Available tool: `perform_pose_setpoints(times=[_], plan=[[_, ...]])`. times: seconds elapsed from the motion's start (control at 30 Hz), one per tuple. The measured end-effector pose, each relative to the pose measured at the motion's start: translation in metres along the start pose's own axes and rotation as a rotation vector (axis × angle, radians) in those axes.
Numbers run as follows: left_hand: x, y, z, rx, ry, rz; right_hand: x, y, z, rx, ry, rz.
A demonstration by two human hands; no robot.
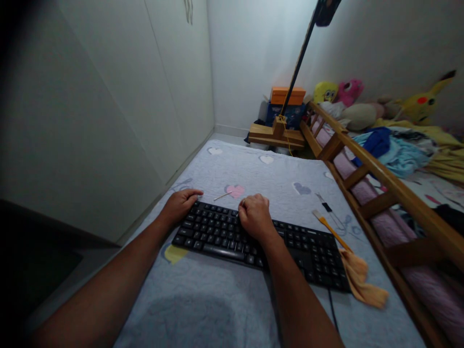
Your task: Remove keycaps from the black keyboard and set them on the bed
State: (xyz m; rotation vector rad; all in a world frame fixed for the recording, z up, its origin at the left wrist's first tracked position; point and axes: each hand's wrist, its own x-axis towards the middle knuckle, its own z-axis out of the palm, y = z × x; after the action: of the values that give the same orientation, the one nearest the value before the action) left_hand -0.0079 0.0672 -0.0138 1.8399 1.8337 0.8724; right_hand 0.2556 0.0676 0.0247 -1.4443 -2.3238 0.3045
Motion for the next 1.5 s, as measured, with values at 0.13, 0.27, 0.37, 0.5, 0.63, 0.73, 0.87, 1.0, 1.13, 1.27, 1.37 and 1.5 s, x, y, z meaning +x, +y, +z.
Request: perform_pose_setpoints(times=[0.13,0.27,0.37,0.5,0.63,0.73,0.87,1.0,1.13,1.27,1.37,1.5], plan=[[-0.001,0.001,0.0,-0.007,0.0,-0.006,0.001,0.002,0.002,-0.01,0.015,0.009],[-0.001,0.001,-0.001,-0.005,-0.003,0.001,0.001,0.004,0.003,-0.001,0.028,-0.007],[-0.001,0.002,-0.002,0.0,-0.003,0.007,0.0,0.005,0.003,0.013,0.054,-0.021],[-0.001,0.003,-0.002,0.002,0.0,0.002,0.0,0.005,0.003,0.038,0.061,-0.033],[-0.001,0.003,-0.002,-0.005,-0.004,-0.005,0.001,0.003,0.003,0.056,0.038,-0.031],[-0.001,0.003,-0.001,-0.004,-0.006,-0.007,0.002,0.0,0.004,0.065,0.022,-0.05],[-0.001,0.002,-0.001,0.003,-0.007,0.002,0.001,-0.002,0.004,0.082,0.005,-0.06],[-0.001,0.001,-0.001,0.004,-0.002,0.005,0.001,-0.003,0.002,0.09,0.009,-0.075],[-0.001,0.002,-0.001,-0.002,-0.001,-0.001,0.002,-0.002,0.002,0.103,-0.001,-0.101],[-0.001,0.002,-0.001,-0.006,0.002,-0.012,0.001,-0.003,0.002,0.12,-0.021,-0.13],[-0.001,0.0,0.0,-0.012,0.004,-0.005,0.001,-0.004,0.001,0.12,-0.033,-0.138],[-0.001,0.002,-0.001,-0.016,0.001,-0.008,0.002,-0.005,0.0,0.106,-0.026,-0.121]])
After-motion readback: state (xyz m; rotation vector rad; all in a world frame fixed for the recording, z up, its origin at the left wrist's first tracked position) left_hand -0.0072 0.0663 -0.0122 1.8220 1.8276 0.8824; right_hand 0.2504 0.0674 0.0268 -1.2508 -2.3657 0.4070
